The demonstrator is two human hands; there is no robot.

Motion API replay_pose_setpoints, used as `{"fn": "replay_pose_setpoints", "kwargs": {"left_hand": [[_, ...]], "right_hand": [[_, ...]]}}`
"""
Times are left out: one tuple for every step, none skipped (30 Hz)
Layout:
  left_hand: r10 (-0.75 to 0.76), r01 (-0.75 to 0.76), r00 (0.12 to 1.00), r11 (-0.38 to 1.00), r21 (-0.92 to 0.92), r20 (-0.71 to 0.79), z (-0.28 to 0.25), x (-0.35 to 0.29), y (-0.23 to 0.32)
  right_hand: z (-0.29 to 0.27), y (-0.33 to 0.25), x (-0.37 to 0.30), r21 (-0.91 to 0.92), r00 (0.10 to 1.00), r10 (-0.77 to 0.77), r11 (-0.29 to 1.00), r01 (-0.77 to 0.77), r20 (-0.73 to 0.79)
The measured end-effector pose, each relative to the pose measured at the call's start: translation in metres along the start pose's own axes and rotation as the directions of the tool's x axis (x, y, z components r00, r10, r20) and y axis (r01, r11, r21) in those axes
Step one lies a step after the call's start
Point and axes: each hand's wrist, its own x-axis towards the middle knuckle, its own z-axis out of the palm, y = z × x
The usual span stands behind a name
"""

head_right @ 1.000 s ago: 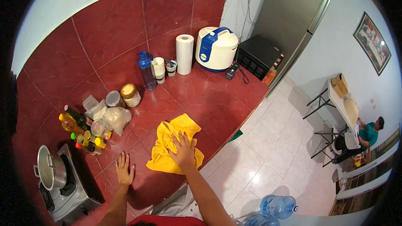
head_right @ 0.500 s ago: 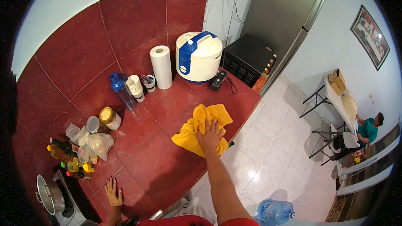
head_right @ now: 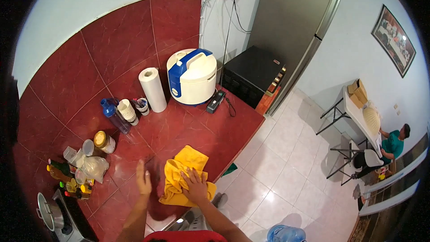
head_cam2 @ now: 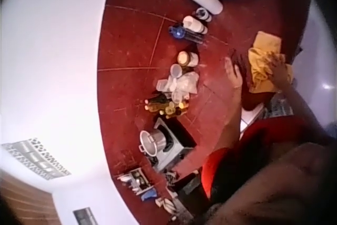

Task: Cleaning the kitchen counter and oven using a cloth.

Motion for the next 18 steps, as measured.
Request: {"fn": "replay_pose_setpoints", "kwargs": {"left_hand": [[0.024, -0.023, 0.998, 0.999, -0.023, 0.05, 0.02, 0.014, 0.018], [0.068, -0.065, 0.992, 0.997, -0.035, 0.103, 0.039, 0.025, 0.024], [0.066, -0.061, 0.99, 0.997, -0.041, 0.127, 0.059, 0.033, 0.032], [0.058, -0.052, 0.987, 0.998, -0.043, 0.152, 0.076, 0.04, 0.039], [0.054, -0.049, 0.988, 0.998, -0.037, 0.147, 0.092, 0.047, 0.043], [0.05, -0.044, 0.984, 0.998, -0.037, 0.171, 0.106, 0.054, 0.046], [0.047, -0.039, 0.979, 0.998, -0.043, 0.201, 0.123, 0.061, 0.049], [0.036, -0.03, 0.98, 0.999, -0.033, 0.197, 0.137, 0.068, 0.05], [0.023, -0.021, 0.978, 1.0, -0.014, 0.209, 0.15, 0.076, 0.049], [0.012, -0.013, 0.974, 1.0, 0.002, 0.227, 0.164, 0.084, 0.05], [-0.011, 0.002, 0.967, 0.999, 0.035, 0.253, 0.176, 0.095, 0.059], [-0.02, 0.011, 0.966, 0.999, 0.039, 0.257, 0.188, 0.101, 0.06], [-0.044, 0.018, 0.966, 0.995, 0.101, 0.256, 0.2, 0.105, 0.057], [-0.064, 0.023, 0.964, 0.987, 0.159, 0.259, 0.21, 0.108, 0.057], [-0.078, 0.035, 0.962, 0.986, 0.165, 0.262, 0.216, 0.106, 0.058], [-0.057, -0.014, 0.966, 0.962, 0.272, 0.253, 0.22, 0.103, 0.061], [-0.037, -0.059, 0.969, 0.925, 0.376, 0.243, 0.223, 0.102, 0.065], [-0.048, -0.051, 0.968, 0.923, 0.381, 0.246, 0.224, 0.103, 0.065]], "right_hand": [[-0.006, 0.018, 0.007, -0.001, 1.0, -0.01, 1.0, 0.01, 0.001], [-0.009, 0.037, 0.014, -0.006, 0.998, 0.046, 0.999, -0.046, -0.033], [-0.013, 0.056, 0.021, -0.008, 0.993, 0.1, 0.995, -0.101, -0.066], [-0.018, 0.074, 0.027, -0.001, 0.994, 0.093, 0.996, -0.093, -0.06], [-0.027, 0.094, 0.036, -0.05, 0.985, 0.161, 0.985, -0.164, -0.055], [-0.035, 0.114, 0.045, -0.1, 0.972, 0.229, 0.967, -0.233, -0.052], [-0.042, 0.136, 0.054, -0.099, 0.972, 0.23, 0.967, -0.233, -0.048], [-0.048, 0.155, 0.065, -0.104, 0.957, 0.277, 0.953, -0.285, -0.09], [-0.053, 0.173, 0.075, -0.107, 0.938, 0.322, 0.936, -0.336, -0.13], [-0.059, 0.192, 0.086, -0.105, 0.94, 0.321, 0.937, -0.333, -0.119], [-0.067, 0.211, 0.098, -0.111, 0.92, 0.366, 0.918, -0.382, -0.138], [-0.074, 0.228, 0.11, -0.116, 0.899, 0.41, 0.896, -0.429, -0.156], [-0.079, 0.242, 0.123, -0.116, 0.903, 0.406, 0.899, -0.422, -0.141], [-0.083, 0.255, 0.136, -0.118, 0.9, 0.406, 0.897, -0.425, -0.159], [-0.087, 0.268, 0.149, -0.12, 0.897, 0.405, 0.896, -0.428, -0.177], [-0.09, 0.28, 0.16, -0.121, 0.897, 0.409, 0.895, -0.43, -0.165], [-0.094, 0.29, 0.173, -0.135, 0.898, 0.399, 0.895, -0.425, -0.183], [-0.096, 0.299, 0.185, -0.149, 0.899, 0.388, 0.895, -0.42, -0.201]]}}
